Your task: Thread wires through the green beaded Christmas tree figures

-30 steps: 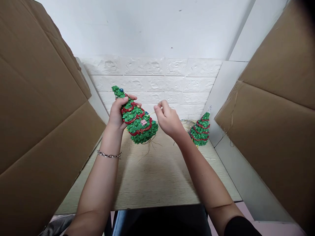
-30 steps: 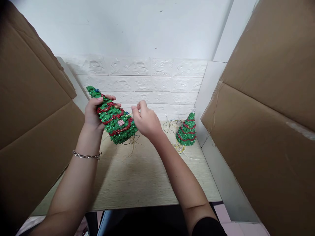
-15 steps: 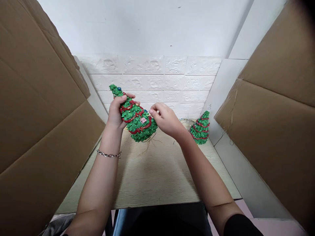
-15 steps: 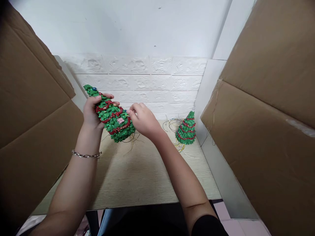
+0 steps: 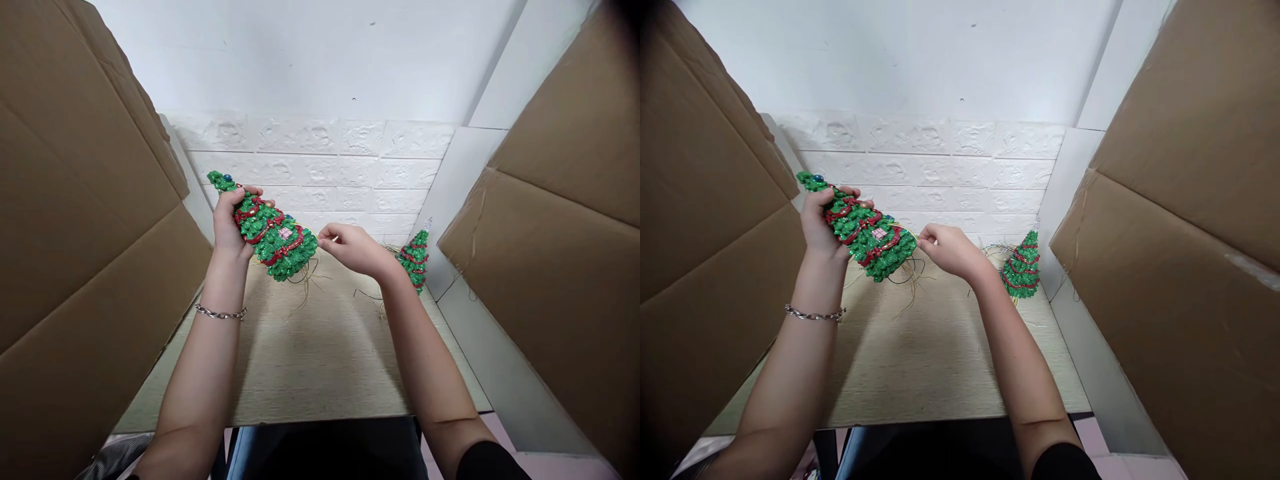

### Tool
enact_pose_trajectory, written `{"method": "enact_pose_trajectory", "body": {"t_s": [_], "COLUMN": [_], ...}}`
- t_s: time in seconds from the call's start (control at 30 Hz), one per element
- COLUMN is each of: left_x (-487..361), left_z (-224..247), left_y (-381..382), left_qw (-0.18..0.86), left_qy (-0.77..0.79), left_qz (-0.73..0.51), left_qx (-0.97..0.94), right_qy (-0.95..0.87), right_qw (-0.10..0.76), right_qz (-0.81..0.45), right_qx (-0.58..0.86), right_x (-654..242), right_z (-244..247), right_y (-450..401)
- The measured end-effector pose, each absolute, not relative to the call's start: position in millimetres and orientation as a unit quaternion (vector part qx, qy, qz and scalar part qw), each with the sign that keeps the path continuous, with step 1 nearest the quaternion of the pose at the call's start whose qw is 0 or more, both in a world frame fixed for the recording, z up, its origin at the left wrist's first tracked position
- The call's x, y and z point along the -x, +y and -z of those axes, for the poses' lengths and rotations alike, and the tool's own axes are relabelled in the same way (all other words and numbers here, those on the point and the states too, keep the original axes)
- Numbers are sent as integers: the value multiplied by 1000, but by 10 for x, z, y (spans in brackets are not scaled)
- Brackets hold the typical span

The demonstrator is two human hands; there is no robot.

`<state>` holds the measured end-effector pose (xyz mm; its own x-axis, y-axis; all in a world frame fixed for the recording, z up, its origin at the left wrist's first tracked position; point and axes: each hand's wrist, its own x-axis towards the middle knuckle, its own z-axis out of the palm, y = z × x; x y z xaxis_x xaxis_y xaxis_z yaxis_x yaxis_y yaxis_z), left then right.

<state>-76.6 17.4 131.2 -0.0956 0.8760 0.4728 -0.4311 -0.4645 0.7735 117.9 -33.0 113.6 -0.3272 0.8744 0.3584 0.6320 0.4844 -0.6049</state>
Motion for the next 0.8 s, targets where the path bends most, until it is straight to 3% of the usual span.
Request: {"method": "enact_pose_trajectory", "body": {"t_s": [0.17, 0.4, 0.57, 0.8], "left_x": [762, 765, 717, 712], "left_z": [-1307, -1261, -1251, -1231], "left_y": [164, 150, 110, 104], "left_qw": [489, 499, 516, 539], "left_qy": [225, 231, 257, 256], "left_qz": [-698, -639, -597, -565], "left_qx": [-473, -538, -558, -570], "right_qy": [-794, -763, -776, -826], "right_qw": [331, 411, 361, 320], "right_qz": [-167, -48, 95, 37], "right_qx": [482, 497, 508, 464], "right_x": [-1192, -1212, -1142, -936], "right_z": [-1145, -1180, -1164, -1115], "right_y": [-337, -353, -387, -395]}}
